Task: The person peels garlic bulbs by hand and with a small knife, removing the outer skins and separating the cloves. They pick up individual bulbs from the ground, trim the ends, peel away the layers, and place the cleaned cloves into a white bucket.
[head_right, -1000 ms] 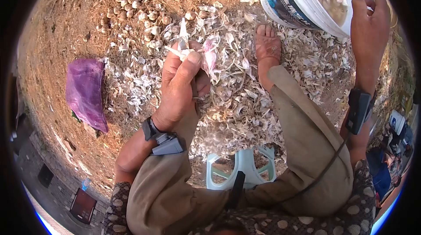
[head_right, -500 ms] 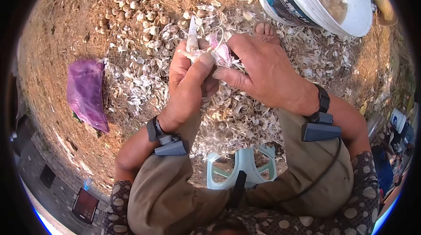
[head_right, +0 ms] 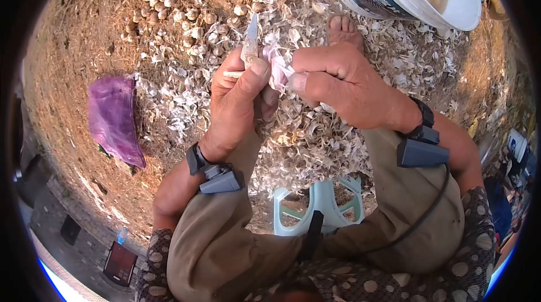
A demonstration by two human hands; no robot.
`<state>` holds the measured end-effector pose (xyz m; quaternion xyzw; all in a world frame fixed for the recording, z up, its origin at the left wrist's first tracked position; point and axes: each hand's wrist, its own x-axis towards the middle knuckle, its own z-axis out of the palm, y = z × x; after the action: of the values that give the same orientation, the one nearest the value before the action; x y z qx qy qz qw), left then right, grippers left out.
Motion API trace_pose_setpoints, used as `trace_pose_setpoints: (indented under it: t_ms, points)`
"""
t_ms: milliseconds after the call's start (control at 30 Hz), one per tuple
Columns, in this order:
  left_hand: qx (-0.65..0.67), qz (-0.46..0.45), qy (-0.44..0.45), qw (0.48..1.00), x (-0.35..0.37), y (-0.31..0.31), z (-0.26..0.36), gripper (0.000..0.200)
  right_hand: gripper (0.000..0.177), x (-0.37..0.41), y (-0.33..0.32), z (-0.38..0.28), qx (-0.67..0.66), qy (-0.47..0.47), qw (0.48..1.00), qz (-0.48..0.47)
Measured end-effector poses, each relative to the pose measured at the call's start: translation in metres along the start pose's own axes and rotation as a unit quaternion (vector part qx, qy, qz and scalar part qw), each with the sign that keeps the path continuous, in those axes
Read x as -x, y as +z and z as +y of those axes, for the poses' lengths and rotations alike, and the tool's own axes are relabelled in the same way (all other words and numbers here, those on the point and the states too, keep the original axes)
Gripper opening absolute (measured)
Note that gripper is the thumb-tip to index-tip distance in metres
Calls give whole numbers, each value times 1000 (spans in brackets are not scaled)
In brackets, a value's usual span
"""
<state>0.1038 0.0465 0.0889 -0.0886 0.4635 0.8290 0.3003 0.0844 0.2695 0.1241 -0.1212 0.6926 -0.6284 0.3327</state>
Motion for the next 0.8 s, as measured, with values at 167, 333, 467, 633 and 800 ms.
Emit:
trace_pose_setpoints:
  t_ms: [167,333,467,633,800]
  points:
    - [65,-10,-17,998,2,3,7,23,32,-2,-2,9,-51,61,995,62]
    - [16,24,0,1000,1,-1,-3,21,28,-15,8,45,70,-28,969,235]
    - [-63,85,25,994,-4,-1,-4,18,29,-10,13,15,84,-45,972,214]
    - [-85,59,105,989,-8,2,-16,15,35,-12,27,23,28,-58,986,152]
    - [-88,12,112,990,-10,7,-7,18,37,-10,32,27,9,-88,986,144]
